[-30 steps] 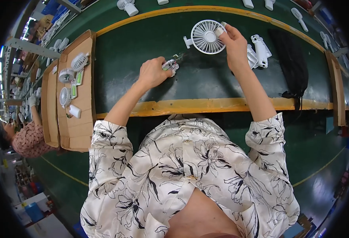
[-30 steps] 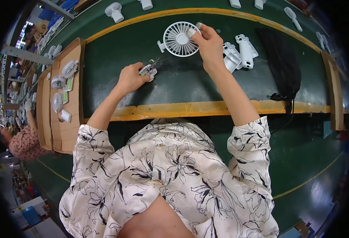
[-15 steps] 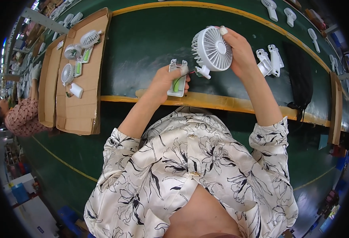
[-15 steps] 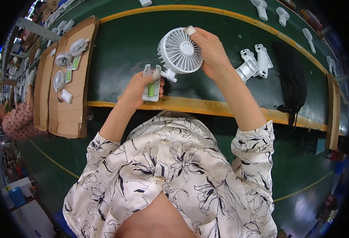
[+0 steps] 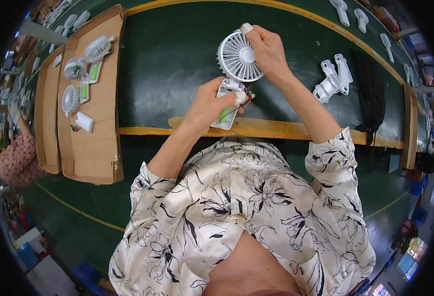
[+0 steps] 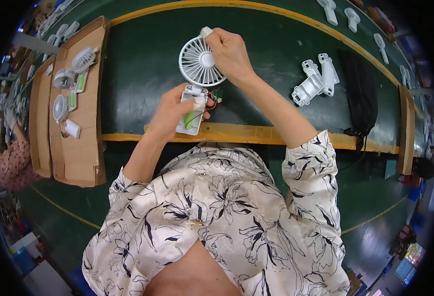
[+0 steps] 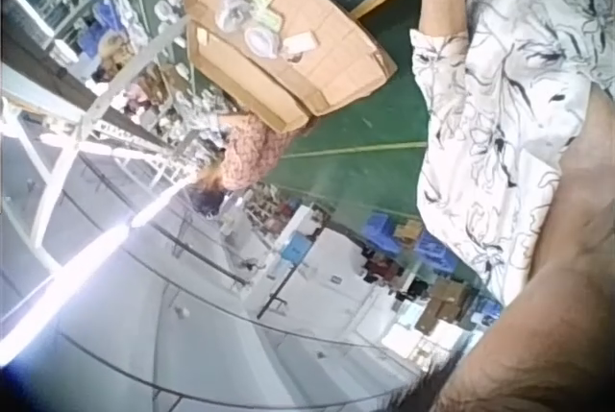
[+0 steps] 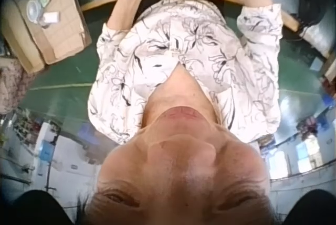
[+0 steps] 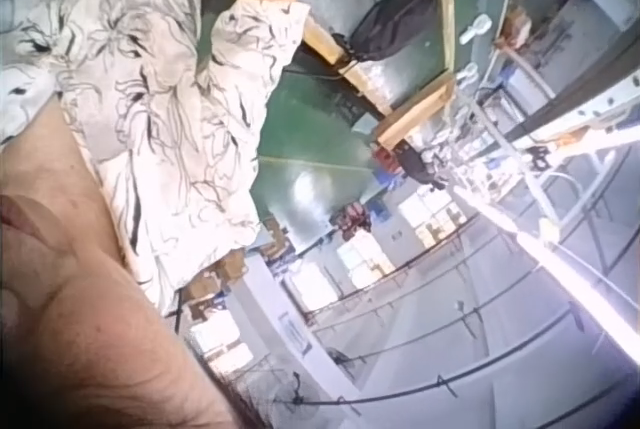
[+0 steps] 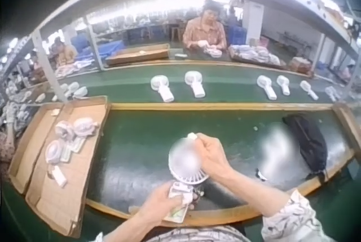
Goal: The person assembles portable fans by positioning circuit boards, batteries, and fan heads into plastic handle housings, snapping the casing halves together by hand, and placing the assembled fans onto the conveyor belt.
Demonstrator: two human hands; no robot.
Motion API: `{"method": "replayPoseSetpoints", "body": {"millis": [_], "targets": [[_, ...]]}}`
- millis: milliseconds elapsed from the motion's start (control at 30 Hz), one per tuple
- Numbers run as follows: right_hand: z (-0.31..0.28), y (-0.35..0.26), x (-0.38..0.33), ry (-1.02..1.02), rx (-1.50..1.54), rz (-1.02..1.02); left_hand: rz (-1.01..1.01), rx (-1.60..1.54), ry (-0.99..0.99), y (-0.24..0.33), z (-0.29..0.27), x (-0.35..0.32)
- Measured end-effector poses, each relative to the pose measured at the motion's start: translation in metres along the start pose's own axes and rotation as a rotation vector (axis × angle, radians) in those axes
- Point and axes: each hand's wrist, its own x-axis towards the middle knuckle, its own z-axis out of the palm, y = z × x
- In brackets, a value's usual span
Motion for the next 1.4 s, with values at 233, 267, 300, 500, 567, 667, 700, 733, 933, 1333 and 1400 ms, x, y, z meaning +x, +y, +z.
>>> {"method": "replayPoseSetpoints", "body": {"millis": [233, 267, 300, 500, 567, 667, 700, 733, 933, 1333, 1400], "targets": [[0.005, 0.005, 0.03, 0.1, -0.414, -0.243, 0.114, 0.274, 0.097, 0.013, -0.008, 0.018], [0.007, 0.012, 0.04, 0.083, -0.637, -0.354, 0.141, 0.298, 0.078, 0.018, -0.005, 0.017], [0.0, -0.006, 0.035, 0.065, -0.489, -0.154, 0.185, 0.271, 0.089, 0.016, -0.003, 0.021], [-0.019, -0.031, 0.032, 0.241, -0.447, -0.047, 0.278, 0.262, -0.053, 0.02, 0.009, 0.022], [-0.031, -0.04, 0.021, 0.181, -0.493, -0.021, 0.267, 0.23, -0.096, 0.016, 0.019, 0.018], [-0.03, -0.046, 0.013, 0.164, -0.877, -0.321, 0.332, 0.219, -0.112, 0.014, 0.02, 0.012], [-0.032, -0.054, 0.017, 0.114, -0.868, -0.373, 0.36, 0.216, -0.105, 0.015, 0.02, 0.01], [-0.03, -0.062, 0.022, 0.064, -0.759, -0.28, 0.383, 0.229, -0.06, 0.014, 0.019, 0.007], [-0.009, -0.056, 0.0, 0.189, -0.281, -0.108, 0.432, 0.294, 0.042, 0.003, 0.002, 0.0], [-0.02, -0.021, -0.104, 0.529, -0.52, -0.787, 0.256, 0.111, -0.023, 0.031, -0.025, 0.016], [-0.019, -0.025, -0.106, 0.562, -0.523, -0.835, 0.245, 0.104, 0.068, 0.026, -0.013, 0.019]]}}
